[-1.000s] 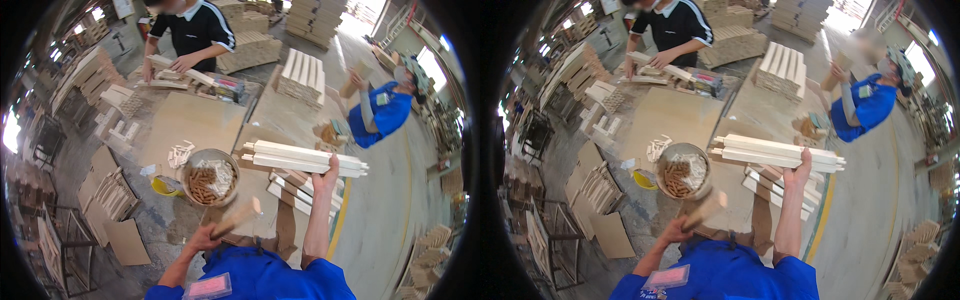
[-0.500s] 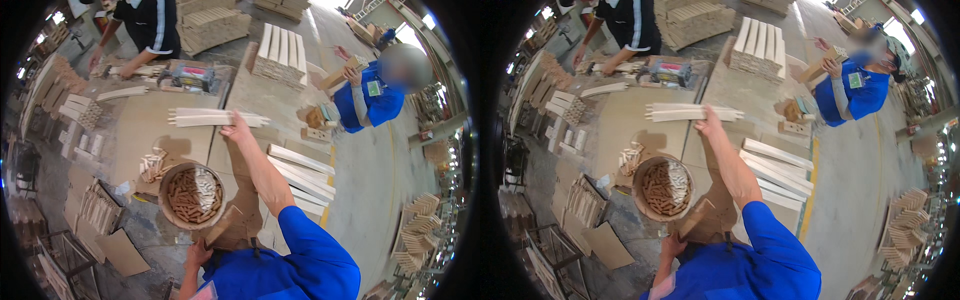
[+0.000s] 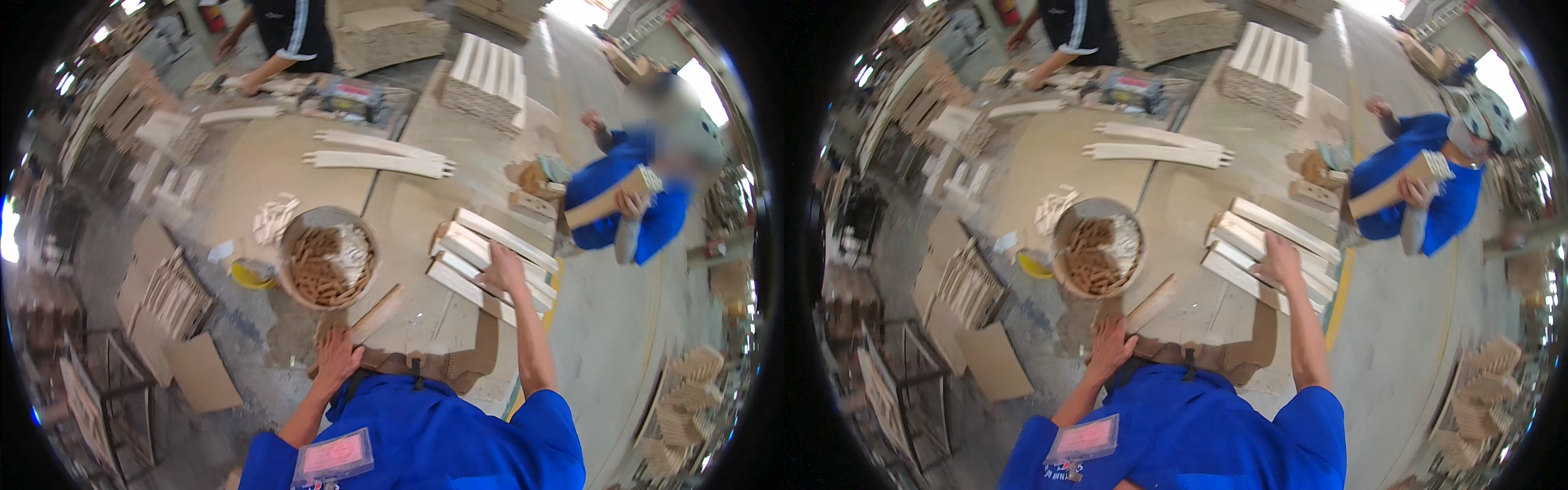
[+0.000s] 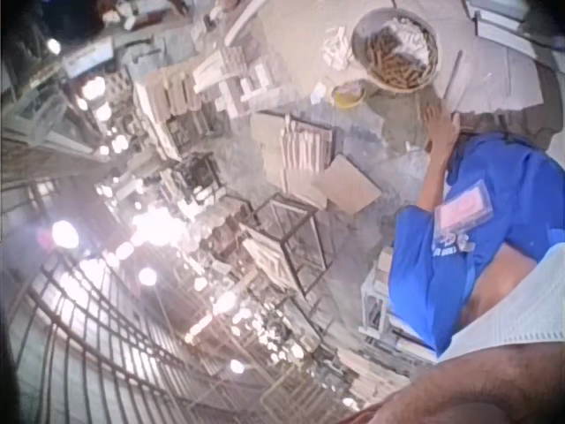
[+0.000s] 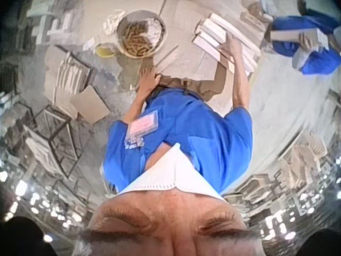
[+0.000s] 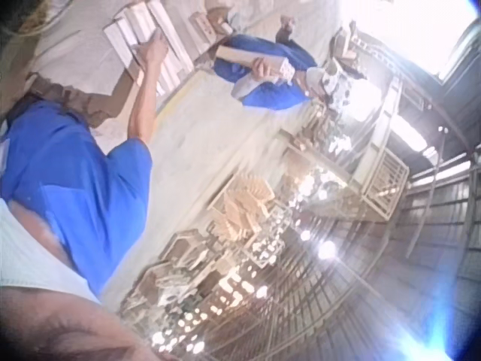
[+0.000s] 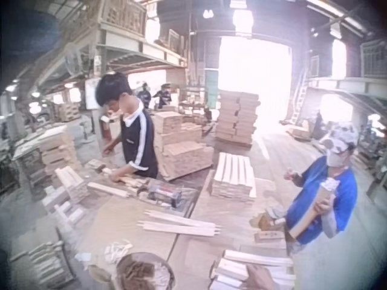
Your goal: The person inserts small cylindrical wooden dowels into pre-drilled holes on a larger wooden piece. They repeatedly pick dowels from a bucket and place them into the holes, then set the assembled piece aside on the table.
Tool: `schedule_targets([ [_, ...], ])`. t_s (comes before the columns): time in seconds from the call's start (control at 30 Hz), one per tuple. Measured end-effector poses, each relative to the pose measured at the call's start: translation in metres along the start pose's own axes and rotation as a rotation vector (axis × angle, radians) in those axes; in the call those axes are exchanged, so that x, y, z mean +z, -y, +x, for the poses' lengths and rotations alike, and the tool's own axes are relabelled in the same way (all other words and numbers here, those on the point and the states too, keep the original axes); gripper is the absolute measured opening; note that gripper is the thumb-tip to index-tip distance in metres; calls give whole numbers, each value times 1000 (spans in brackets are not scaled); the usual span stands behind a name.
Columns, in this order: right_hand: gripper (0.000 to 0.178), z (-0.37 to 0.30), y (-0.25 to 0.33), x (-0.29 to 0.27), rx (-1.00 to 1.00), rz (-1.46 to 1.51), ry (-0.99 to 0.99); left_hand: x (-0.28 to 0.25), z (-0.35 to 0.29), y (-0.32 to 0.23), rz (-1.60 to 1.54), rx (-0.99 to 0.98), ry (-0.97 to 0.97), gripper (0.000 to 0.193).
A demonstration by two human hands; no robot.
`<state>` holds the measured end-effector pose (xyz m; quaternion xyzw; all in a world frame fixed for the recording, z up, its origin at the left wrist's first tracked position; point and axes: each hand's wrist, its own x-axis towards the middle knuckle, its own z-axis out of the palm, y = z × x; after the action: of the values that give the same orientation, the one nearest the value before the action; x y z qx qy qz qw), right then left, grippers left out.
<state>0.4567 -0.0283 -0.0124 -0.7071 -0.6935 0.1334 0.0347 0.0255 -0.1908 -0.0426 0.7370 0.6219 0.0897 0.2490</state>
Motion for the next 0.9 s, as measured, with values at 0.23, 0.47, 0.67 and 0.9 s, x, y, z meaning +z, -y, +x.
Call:
schedule_targets([
  [0.23,72,-17,19,-44,-37,195,44,-126,53,-38,-315,350,-652,15],
  [0.47,90,-88,9,-125,-207,1348,-28,-115,193,17,236,389,-80,15],
  [0.67,88,-132,45,-107,-204,1875,-494,-119,204,7,346,390,126,17],
  [0.9,58,-125,126,-67,-216,1270,-191,-207,127,-88,-425,611,-175,27],
])
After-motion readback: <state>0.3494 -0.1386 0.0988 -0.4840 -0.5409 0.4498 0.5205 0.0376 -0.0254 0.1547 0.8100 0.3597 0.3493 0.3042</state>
